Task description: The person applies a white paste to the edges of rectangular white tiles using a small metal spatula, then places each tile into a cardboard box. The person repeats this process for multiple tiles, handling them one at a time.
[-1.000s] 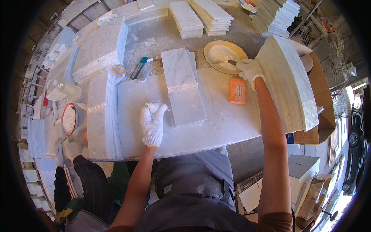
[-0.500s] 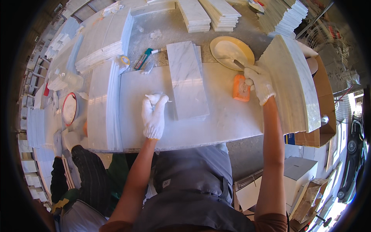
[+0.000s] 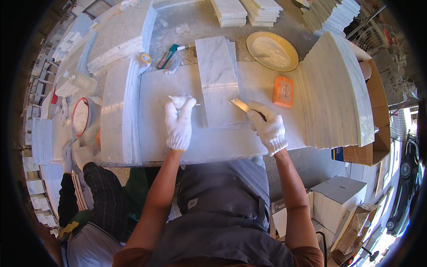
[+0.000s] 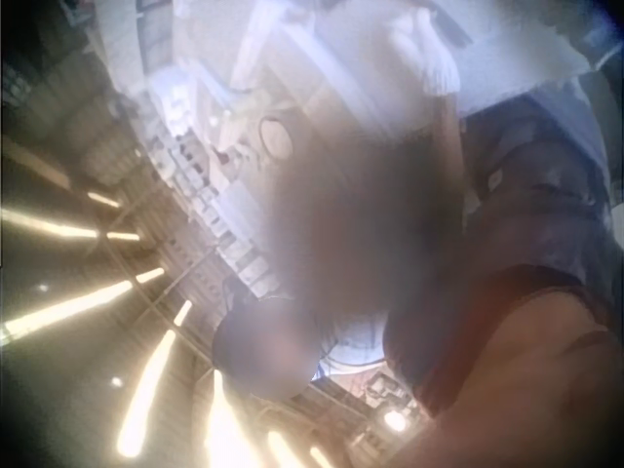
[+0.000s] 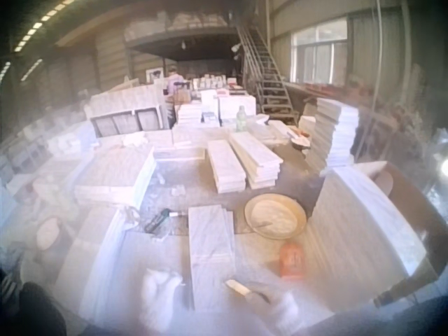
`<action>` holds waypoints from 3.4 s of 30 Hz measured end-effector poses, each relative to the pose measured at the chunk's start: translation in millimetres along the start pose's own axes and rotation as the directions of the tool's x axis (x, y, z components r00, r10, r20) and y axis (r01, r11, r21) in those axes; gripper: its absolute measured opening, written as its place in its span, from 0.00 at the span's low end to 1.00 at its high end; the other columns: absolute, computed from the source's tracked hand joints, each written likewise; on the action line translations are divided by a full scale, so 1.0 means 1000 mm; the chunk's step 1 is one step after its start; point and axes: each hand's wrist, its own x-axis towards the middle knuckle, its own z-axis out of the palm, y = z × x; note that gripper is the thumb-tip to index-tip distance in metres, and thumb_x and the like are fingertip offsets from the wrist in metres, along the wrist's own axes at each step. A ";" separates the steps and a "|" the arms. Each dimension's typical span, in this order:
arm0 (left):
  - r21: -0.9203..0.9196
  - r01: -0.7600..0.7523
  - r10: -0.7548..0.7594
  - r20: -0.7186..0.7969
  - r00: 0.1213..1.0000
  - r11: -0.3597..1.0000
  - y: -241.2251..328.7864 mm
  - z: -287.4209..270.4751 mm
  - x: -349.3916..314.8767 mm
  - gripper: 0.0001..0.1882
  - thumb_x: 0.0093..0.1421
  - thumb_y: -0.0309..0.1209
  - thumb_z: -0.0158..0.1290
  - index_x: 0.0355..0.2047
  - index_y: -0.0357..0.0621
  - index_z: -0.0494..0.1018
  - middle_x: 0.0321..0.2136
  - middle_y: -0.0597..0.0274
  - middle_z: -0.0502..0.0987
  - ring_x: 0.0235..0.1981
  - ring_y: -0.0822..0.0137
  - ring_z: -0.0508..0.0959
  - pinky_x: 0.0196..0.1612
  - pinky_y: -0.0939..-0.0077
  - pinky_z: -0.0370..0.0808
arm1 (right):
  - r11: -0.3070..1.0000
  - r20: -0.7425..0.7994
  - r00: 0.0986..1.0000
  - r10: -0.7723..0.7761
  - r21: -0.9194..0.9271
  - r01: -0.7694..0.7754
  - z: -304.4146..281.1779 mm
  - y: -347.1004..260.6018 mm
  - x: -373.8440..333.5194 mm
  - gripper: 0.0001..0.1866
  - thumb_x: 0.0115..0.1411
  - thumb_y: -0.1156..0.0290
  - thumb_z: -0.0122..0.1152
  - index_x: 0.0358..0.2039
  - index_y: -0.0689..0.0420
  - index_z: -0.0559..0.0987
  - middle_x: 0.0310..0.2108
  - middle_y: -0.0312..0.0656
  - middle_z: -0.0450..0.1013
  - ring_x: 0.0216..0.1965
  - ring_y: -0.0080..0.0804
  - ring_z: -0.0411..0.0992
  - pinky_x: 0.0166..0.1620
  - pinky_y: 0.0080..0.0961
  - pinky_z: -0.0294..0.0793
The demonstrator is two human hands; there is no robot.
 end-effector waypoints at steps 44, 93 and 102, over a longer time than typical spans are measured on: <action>0.052 -0.005 0.003 0.037 0.999 0.999 0.004 0.001 -0.001 0.17 0.69 0.22 0.62 0.55 0.36 0.71 0.48 0.58 0.78 0.49 0.68 0.80 0.57 0.68 0.80 | 0.817 0.187 0.977 -0.104 -0.544 0.191 -0.001 -0.034 -0.003 0.20 0.71 0.60 0.60 0.62 0.42 0.82 0.44 0.52 0.81 0.45 0.50 0.80 0.50 0.41 0.79; 0.078 -0.035 0.033 0.025 0.999 0.996 0.001 -0.003 -0.001 0.15 0.70 0.23 0.60 0.54 0.35 0.71 0.48 0.57 0.79 0.47 0.67 0.81 0.57 0.67 0.79 | 0.614 0.234 0.925 -0.299 -0.695 0.374 0.014 -0.016 -0.007 0.22 0.69 0.62 0.62 0.63 0.39 0.81 0.29 0.49 0.75 0.32 0.50 0.79 0.35 0.46 0.78; -0.020 -0.015 0.015 0.018 1.000 1.000 0.000 -0.002 -0.001 0.16 0.69 0.29 0.63 0.52 0.37 0.73 0.50 0.57 0.80 0.49 0.70 0.79 0.59 0.69 0.75 | 0.664 0.253 0.936 -0.243 -0.660 0.351 -0.001 -0.012 -0.016 0.24 0.71 0.61 0.60 0.66 0.40 0.77 0.33 0.50 0.77 0.33 0.54 0.79 0.37 0.47 0.79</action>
